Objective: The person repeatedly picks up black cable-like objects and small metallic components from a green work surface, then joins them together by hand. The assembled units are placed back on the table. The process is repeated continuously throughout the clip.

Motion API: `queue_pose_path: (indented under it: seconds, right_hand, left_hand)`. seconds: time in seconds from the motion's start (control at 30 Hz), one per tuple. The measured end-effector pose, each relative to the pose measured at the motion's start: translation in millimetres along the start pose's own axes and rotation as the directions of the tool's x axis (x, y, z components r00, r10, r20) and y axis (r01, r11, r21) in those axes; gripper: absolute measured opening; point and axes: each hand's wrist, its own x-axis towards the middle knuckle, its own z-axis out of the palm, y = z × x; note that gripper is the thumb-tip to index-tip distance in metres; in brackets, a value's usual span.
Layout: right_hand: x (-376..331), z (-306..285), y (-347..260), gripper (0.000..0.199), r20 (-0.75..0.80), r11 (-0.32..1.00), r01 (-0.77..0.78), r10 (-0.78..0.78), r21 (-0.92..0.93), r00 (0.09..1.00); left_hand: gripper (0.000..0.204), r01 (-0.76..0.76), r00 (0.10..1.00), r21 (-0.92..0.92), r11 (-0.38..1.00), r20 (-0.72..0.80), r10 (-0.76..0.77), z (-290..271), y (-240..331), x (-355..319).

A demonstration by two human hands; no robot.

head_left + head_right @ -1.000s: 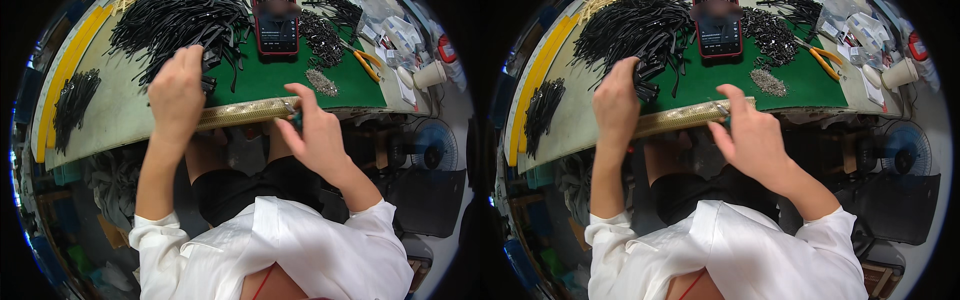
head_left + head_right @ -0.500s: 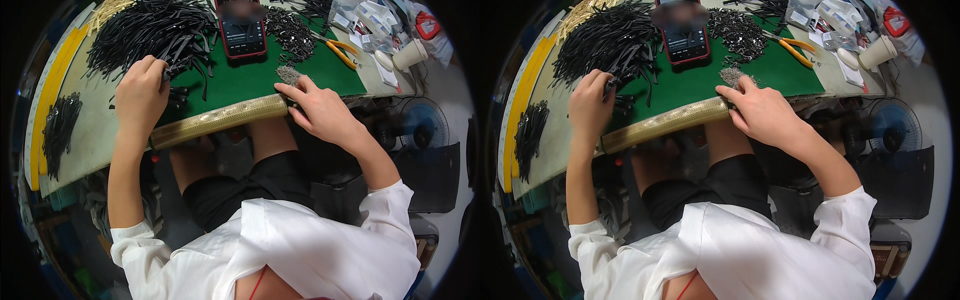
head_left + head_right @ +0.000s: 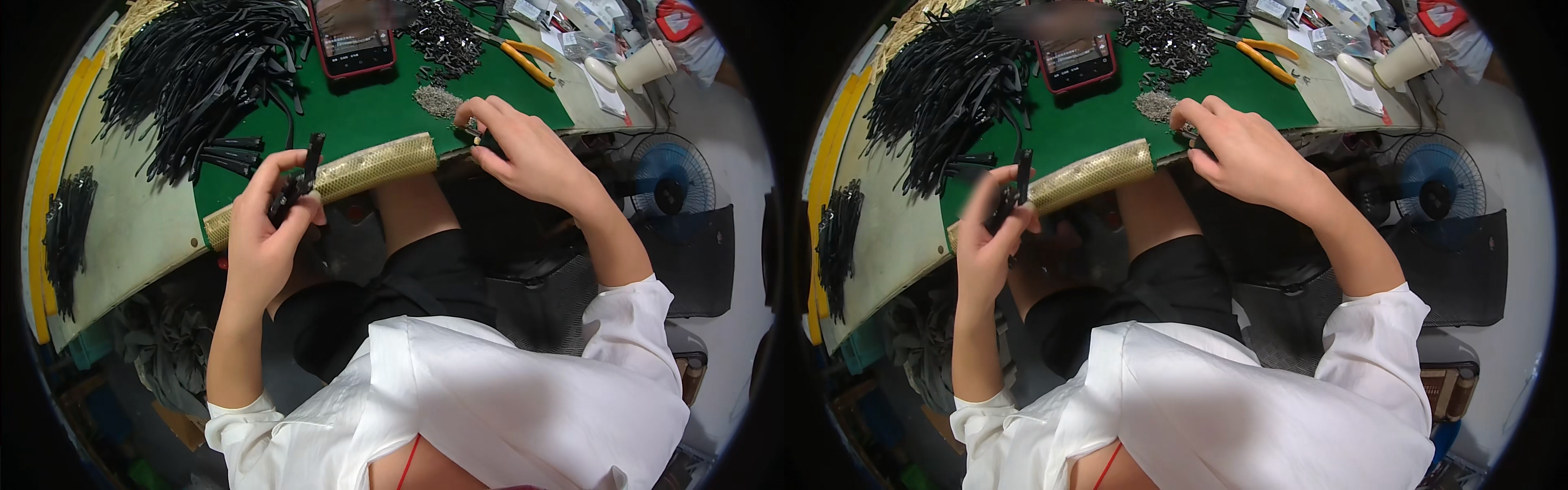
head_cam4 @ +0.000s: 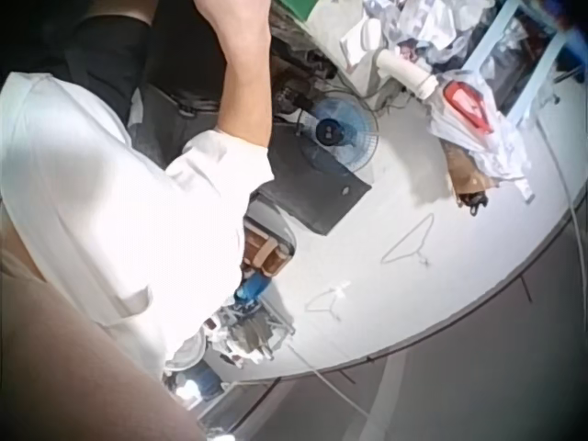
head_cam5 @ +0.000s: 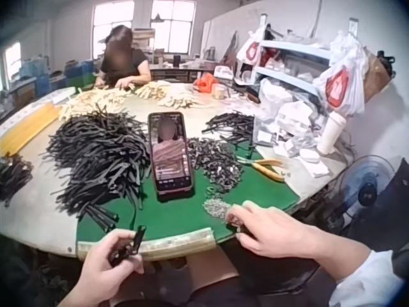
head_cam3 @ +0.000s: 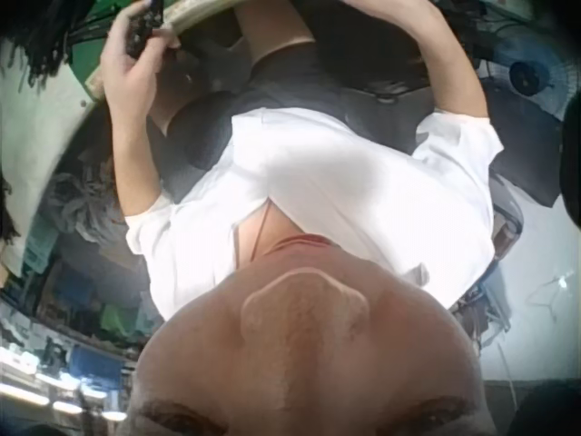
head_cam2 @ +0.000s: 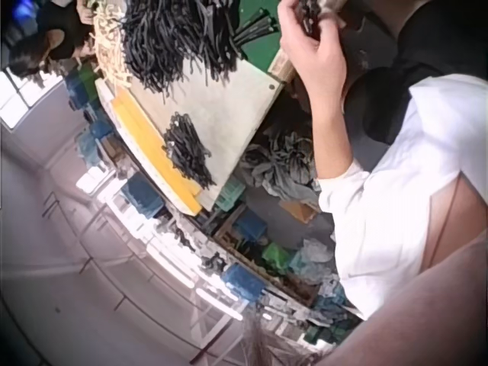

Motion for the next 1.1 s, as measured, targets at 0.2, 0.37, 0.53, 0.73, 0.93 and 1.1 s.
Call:
queue_pose_path:
  seconds: [0.2, 0.37, 0.53, 0.73, 0.93, 1.1]
  right_hand:
    - [4.6, -5.1, 0.3, 0.029, 0.062, 0.997, 0.034, -0.030, -0.064, 0.998]
    - [6.4, -8.9, -2.4, 0.029, 0.109, 0.996, 0.029, -0.020, -0.081, 0.994]
    - [5.8, -7.3, 1.2, 0.030, 0.087, 0.997, 0.038, -0.032, -0.067, 0.996]
    - [5.0, -9.3, -3.1, 0.030, 0.110, 0.998, 0.025, -0.018, -0.063, 0.994]
    - [5.7, -6.3, -1.3, 0.030, 0.092, 0.997, 0.029, -0.023, -0.068, 0.996]
    - [9.9, -7.7, -4.4, 0.029, 0.117, 0.996, 0.038, -0.028, -0.083, 0.993]
  left_hand:
    - [0.021, -0.052, 0.998, 0.028, 0.998, -0.043, 0.053, -0.2, -1.3, 13.6]
    - [0.024, -0.073, 0.996, 0.016, 0.997, -0.048, 0.074, -1.9, -8.4, 12.9]
    - [0.026, -0.098, 0.993, -0.053, 0.994, -0.072, 0.094, -0.1, -12.9, 13.4]
    - [0.022, -0.106, 0.993, -0.013, 0.994, -0.060, 0.105, -1.9, -13.6, 13.6]
    - [0.019, -0.111, 0.992, -0.014, 0.994, -0.069, 0.110, 1.4, -10.5, 13.3]
    - [0.024, -0.105, 0.992, 0.006, 0.994, -0.066, 0.105, 1.0, -11.3, 13.2]
